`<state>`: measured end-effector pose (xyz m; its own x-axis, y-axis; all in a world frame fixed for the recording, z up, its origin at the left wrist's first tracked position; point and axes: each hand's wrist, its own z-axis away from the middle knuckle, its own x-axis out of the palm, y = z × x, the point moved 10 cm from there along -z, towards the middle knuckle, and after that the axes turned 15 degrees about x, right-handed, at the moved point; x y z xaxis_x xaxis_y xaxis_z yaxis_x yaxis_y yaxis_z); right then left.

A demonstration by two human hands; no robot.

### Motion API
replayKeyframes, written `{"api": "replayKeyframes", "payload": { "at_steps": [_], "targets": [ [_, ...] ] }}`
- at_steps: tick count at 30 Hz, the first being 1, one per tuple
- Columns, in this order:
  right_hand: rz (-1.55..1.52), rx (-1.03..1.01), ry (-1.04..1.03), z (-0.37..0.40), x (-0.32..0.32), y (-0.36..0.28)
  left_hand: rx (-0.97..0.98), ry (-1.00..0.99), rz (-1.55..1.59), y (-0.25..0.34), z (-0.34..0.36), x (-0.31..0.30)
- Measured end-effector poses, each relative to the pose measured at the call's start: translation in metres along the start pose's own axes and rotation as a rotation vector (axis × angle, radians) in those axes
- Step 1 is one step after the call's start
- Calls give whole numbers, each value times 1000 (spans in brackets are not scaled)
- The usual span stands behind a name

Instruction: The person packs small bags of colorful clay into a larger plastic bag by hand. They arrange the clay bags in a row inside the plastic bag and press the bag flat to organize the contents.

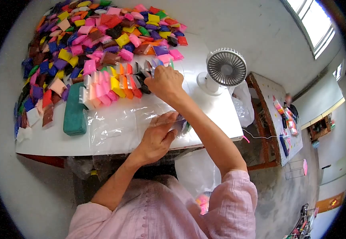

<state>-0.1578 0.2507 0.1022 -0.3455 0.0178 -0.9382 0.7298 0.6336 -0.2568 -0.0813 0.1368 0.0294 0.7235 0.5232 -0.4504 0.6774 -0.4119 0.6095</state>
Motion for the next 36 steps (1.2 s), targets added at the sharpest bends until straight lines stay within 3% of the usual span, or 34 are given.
{"api": "replayKeyframes", "payload": {
  "at_steps": [9, 20, 23, 27, 28, 29, 33, 36],
  "targets": [
    [52, -33, 46, 0, 3, -3, 5, -31, -41, 3, 0, -2],
    [62, -6, -73, 6, 1, 5, 59, 1, -64, 6, -2, -4],
    [55, -55, 51, 6, -3, 6, 62, -8, -36, 5, -2, -2],
    [-25, 66, 140, 24, -56, 19, 66, 23, -77, 6, 0, -6],
    [-108, 114, 131, 39, -78, 26, 38, 7, -61, 4, 1, -4],
    [-237, 8, 327, 59, -101, 32, 10, -5, -44, 3, 0, -5],
    [-576, 72, 288, 138, -133, 72, -6, -64, -9, -2, -4, -2],
    [-785, 285, 138, 179, -98, 101, 10, -26, 9, -6, -1, 0]
  ]
}}
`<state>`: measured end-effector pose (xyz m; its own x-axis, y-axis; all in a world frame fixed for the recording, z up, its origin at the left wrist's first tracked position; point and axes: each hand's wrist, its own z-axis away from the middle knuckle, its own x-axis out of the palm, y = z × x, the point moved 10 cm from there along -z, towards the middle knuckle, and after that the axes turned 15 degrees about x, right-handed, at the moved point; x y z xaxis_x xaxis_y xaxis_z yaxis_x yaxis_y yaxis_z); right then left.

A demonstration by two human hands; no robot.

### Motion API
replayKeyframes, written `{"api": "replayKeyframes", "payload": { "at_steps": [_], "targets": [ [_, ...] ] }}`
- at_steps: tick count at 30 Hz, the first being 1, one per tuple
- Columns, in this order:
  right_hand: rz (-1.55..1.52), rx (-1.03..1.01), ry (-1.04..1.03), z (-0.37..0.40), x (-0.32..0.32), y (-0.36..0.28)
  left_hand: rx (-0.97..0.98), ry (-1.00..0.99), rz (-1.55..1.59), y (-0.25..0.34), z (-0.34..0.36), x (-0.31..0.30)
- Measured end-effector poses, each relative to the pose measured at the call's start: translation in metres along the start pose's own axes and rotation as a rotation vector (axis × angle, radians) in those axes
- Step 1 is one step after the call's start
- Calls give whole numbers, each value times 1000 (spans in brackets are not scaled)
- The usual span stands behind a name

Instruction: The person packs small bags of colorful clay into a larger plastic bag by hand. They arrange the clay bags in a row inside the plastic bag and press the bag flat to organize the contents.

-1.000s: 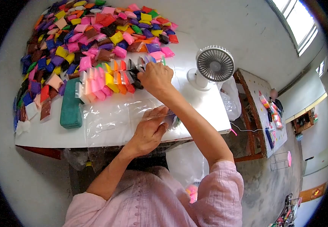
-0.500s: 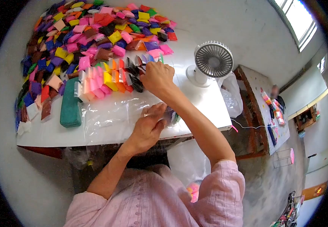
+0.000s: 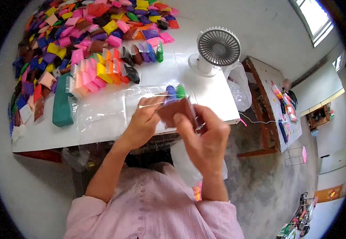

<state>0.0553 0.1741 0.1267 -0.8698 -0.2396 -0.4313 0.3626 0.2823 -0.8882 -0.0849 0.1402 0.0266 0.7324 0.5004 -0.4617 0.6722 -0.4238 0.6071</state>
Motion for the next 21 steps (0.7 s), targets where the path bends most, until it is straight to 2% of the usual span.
{"api": "replayKeyframes", "payload": {
  "at_steps": [5, 11, 16, 21],
  "targets": [
    [-146, 159, -82, 6, 29, 48, -14, 43, 73, 2, -5, -8],
    [-235, 186, -109, 0, 39, 62, -29, 107, 107, 4, -6, -13],
    [-165, 81, 65, 2, 33, 71, 23, 155, 74, 11, -6, -20],
    [-104, -15, 161, 10, 39, 69, -54, 120, 110, 3, -4, -16]
  ]
}}
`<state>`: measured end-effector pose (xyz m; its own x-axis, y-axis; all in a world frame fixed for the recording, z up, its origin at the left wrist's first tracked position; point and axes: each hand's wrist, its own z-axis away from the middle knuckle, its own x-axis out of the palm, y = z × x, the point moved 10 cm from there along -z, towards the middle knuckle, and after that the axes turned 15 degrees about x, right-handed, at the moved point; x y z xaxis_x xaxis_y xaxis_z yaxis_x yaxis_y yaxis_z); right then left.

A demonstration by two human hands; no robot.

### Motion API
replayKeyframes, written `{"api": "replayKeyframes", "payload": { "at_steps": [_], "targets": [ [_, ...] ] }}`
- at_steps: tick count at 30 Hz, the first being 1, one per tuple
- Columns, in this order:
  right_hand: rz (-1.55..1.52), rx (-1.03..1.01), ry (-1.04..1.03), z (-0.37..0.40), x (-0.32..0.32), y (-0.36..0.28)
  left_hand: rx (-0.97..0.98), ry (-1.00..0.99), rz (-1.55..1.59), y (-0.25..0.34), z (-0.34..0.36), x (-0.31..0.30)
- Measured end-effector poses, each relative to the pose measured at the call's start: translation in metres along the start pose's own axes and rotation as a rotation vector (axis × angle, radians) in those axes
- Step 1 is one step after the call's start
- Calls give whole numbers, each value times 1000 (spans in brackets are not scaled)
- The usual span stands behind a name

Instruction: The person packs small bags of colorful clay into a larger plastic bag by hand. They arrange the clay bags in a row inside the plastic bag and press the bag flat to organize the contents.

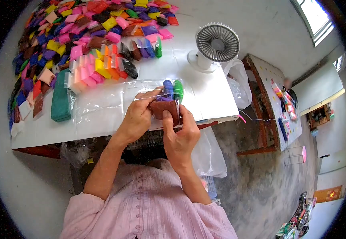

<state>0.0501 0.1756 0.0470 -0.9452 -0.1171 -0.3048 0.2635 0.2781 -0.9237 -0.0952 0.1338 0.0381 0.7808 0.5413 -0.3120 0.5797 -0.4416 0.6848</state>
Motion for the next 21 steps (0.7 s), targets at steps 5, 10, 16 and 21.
{"api": "replayKeyframes", "payload": {
  "at_steps": [5, 10, 16, 21],
  "targets": [
    [176, -103, 69, 8, 5, -9, -121, 30, 15, -10, 5, -4],
    [375, -200, 109, 12, 4, -18, -217, 126, 129, -24, 12, -5],
    [522, -282, 203, 19, 10, -33, -175, 241, 266, -30, 15, -9],
    [559, -293, 207, 19, 18, -37, -179, 207, 31, -14, 14, -16]
  ]
}}
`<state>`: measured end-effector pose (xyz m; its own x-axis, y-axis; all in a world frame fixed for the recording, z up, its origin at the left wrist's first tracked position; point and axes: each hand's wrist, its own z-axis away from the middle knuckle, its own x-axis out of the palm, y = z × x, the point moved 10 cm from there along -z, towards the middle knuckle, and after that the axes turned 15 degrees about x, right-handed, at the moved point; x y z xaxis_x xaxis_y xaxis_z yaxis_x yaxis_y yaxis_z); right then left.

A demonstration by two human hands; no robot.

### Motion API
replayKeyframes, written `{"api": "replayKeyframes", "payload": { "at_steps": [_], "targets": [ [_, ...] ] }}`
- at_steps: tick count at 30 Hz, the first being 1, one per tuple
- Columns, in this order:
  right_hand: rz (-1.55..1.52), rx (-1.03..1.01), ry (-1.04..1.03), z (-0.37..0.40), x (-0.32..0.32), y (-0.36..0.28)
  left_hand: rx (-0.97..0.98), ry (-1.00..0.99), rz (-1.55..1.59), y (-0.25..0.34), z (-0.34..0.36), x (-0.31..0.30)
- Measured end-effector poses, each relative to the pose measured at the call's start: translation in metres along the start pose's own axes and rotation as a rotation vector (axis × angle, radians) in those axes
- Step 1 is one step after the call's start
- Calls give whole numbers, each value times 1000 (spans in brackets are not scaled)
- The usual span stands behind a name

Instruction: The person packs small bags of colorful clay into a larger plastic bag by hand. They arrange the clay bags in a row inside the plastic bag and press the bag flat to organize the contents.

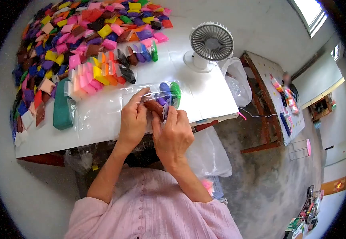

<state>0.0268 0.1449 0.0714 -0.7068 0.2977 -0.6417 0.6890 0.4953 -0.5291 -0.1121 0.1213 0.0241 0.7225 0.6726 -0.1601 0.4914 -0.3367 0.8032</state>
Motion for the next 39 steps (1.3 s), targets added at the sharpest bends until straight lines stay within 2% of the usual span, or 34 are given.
{"api": "replayKeyframes", "payload": {
  "at_steps": [3, 6, 8, 11, 14, 15, 18, 19, 22, 24, 27, 34, 37, 39],
  "targets": [
    [14, 0, 55, -1, 1, 4, 93, 16, -51, 20, -3, 3],
    [30, 3, 60, 0, 3, 5, 287, 20, -223, 43, -4, 7],
    [21, 4, 48, 0, 4, 8, 420, 54, -417, 55, 0, 8],
    [4, 22, 26, -2, 6, 10, 431, 44, -734, 64, 5, 9],
    [-6, 33, 13, -4, 7, 11, 266, 95, -509, 40, 12, -3],
    [-9, 35, 11, -5, 7, 11, 136, 120, -354, 24, 13, -8],
    [24, 4, 24, -8, 6, 2, -43, 82, 36, 10, 15, -11],
    [44, 20, 17, -10, 9, 2, 50, 94, 56, 16, 13, -12],
    [75, 56, 12, -13, 13, 3, 105, 20, -31, 18, 12, -11],
    [53, 71, 33, -13, 11, 5, 114, 14, -54, 15, 12, -10],
    [-134, 80, -15, -8, 6, 10, 75, 19, -60, 13, 12, -11],
    [2, -11, -24, -10, 21, 1, 37, -38, -155, 16, 11, -9],
    [-67, 11, -82, -7, 22, 4, 4, -47, -112, 10, 12, -9],
    [-52, -13, -88, -8, 24, 0, 94, -49, -171, 15, 9, -10]
  ]
}}
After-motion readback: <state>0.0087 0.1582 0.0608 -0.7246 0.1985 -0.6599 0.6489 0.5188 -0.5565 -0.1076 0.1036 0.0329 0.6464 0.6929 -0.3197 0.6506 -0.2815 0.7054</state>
